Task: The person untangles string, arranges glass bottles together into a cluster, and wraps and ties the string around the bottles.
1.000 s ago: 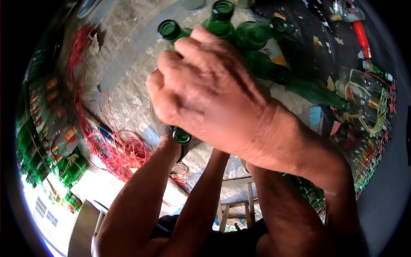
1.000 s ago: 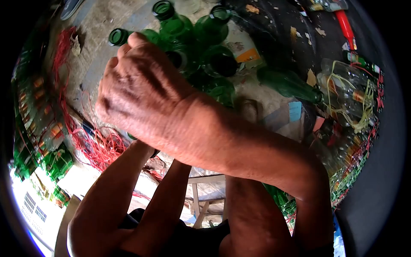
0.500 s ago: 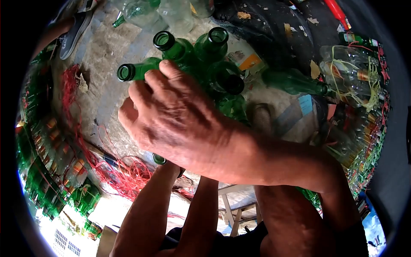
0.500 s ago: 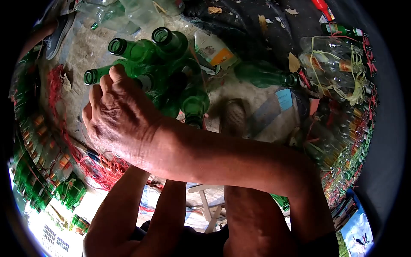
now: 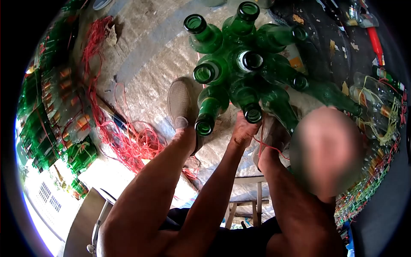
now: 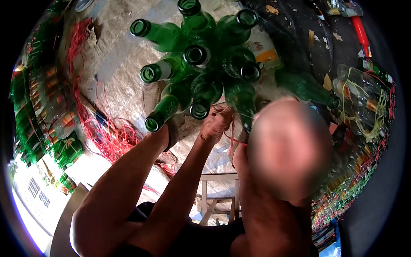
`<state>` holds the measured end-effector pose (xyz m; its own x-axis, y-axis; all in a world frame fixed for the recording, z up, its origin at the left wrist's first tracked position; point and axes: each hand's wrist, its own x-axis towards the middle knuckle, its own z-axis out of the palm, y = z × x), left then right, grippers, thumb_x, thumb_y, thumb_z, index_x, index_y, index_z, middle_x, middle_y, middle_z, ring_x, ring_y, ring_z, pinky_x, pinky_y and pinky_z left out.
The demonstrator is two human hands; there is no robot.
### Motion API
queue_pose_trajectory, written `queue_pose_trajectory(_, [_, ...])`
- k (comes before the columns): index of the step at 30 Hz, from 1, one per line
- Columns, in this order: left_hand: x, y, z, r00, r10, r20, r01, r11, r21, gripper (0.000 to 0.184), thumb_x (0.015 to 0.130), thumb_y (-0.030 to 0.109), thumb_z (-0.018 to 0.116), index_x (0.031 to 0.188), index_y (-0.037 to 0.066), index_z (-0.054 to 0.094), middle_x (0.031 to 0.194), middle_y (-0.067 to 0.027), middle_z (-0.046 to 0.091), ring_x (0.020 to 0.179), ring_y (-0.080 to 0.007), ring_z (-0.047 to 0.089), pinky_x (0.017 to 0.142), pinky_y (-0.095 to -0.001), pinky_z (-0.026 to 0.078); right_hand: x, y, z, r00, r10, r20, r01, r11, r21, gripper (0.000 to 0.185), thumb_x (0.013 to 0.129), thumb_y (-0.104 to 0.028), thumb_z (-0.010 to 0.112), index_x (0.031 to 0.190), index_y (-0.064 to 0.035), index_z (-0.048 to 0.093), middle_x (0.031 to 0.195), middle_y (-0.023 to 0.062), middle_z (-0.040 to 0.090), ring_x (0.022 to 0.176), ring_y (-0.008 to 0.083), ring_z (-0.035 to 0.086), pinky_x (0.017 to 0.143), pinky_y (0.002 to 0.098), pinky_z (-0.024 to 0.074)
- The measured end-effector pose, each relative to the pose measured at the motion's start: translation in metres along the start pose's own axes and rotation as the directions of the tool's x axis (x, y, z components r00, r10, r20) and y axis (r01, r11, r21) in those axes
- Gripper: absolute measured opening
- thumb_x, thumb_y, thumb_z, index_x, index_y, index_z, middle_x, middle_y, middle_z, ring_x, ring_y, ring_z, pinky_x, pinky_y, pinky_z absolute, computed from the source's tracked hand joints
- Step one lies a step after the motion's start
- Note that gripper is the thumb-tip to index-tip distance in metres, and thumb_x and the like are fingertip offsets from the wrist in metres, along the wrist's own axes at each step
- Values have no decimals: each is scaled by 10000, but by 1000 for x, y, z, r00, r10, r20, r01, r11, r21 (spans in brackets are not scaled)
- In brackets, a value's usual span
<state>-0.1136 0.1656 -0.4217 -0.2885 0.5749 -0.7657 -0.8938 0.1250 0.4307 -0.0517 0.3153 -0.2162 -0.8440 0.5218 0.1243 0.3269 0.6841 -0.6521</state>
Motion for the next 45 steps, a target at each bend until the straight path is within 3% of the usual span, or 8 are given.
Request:
queue_pose_trajectory(4, [-1, -6, -7, 998, 55, 37, -55, 998, 8, 82, 924, 120, 721, 881, 111, 652, 759, 89, 545, 666, -38, 448, 581, -249, 359, 5, -18, -17, 996, 4, 94, 14, 981, -194, 513, 782, -79, 803, 1243, 58, 624, 1075, 113, 679, 944, 195, 646, 899, 307, 542])
queue_pose_trajectory(15, [-8, 16, 7, 1000, 4, 27, -5, 1000, 21, 141, 988, 163, 652, 871, 104, 706, 678, 66, 517, 548, -47, 404, 477, -242, 284, 10, 32, 11, 975, -33, 218, 31, 999, 14, 442, 901, -314, 821, 1274, -121, 680, 1012, 139, 721, 725, 281, 692, 605, 396, 547])
queue_pose_trajectory(21, [-5, 23, 14, 1000, 12, -16, -10, 995, 104, 171, 1017, 202, 652, 936, 88, 750, 701, 69, 543, 562, -43, 410, 483, -236, 289, 19, 28, 18, 901, 357, 245, -411, 882, 228, 344, 1024, -245, 679, 1343, -123, 640, 1043, 108, 706, 800, 209, 681, 742, 327, 546])
queue_pose_trajectory(30, [-8, 19, 10, 1000, -10, -3, 11, 993, 116, 209, 996, 257, 688, 941, 71, 767, 696, 50, 563, 568, -56, 449, 499, -246, 311, -18, 71, 42, 844, 465, 267, -536, 740, 406, 312, 1069, -245, 611, 1363, -140, 612, 997, 50, 713, 789, 130, 646, 722, 288, 525])
queue_pose_trajectory(31, [-8, 20, 10, 1000, -25, -17, 26, 992, 120, 205, 993, 256, 692, 943, 75, 773, 691, 54, 561, 562, -53, 442, 494, -246, 304, -28, 84, 61, 920, 342, 192, -391, 755, 526, 319, 1053, -218, 641, 1352, -111, 607, 1035, 63, 714, 842, 143, 670, 766, 297, 547])
queue_pose_trajectory(35, [-8, 17, 11, 1000, -1, -6, 1, 995, 95, 222, 1004, 284, 684, 1001, 84, 779, 673, 77, 560, 537, -29, 401, 483, -234, 269, -63, 102, 93, 692, 468, 550, -715, 550, 432, 236, 994, -103, 700, 1189, 20, 649, 1045, 45, 684, 975, 104, 630, 888, 289, 522])
queue_pose_trajectory(41, [-6, 19, 12, 999, 4, 54, -8, 997, 81, 185, 1021, 193, 691, 1060, 24, 757, 637, 100, 502, 476, -6, 333, 461, -208, 228, -87, 110, 121, 778, 391, 493, -609, 662, 436, 244, 1006, -267, 658, 1014, -29, 712, 785, 71, 699, 724, 129, 649, 668, 300, 523])
queue_pose_trajectory(45, [-4, 16, 9, 999, -16, 52, 11, 996, 91, 145, 1033, 202, 680, 996, 72, 734, 598, 136, 381, 461, -4, 267, 453, -229, 186, -81, 109, 103, 595, 535, 600, -804, 397, 443, 254, 1019, -274, 627, 915, -48, 680, 659, 20, 616, 635, 113, 607, 620, 291, 497])
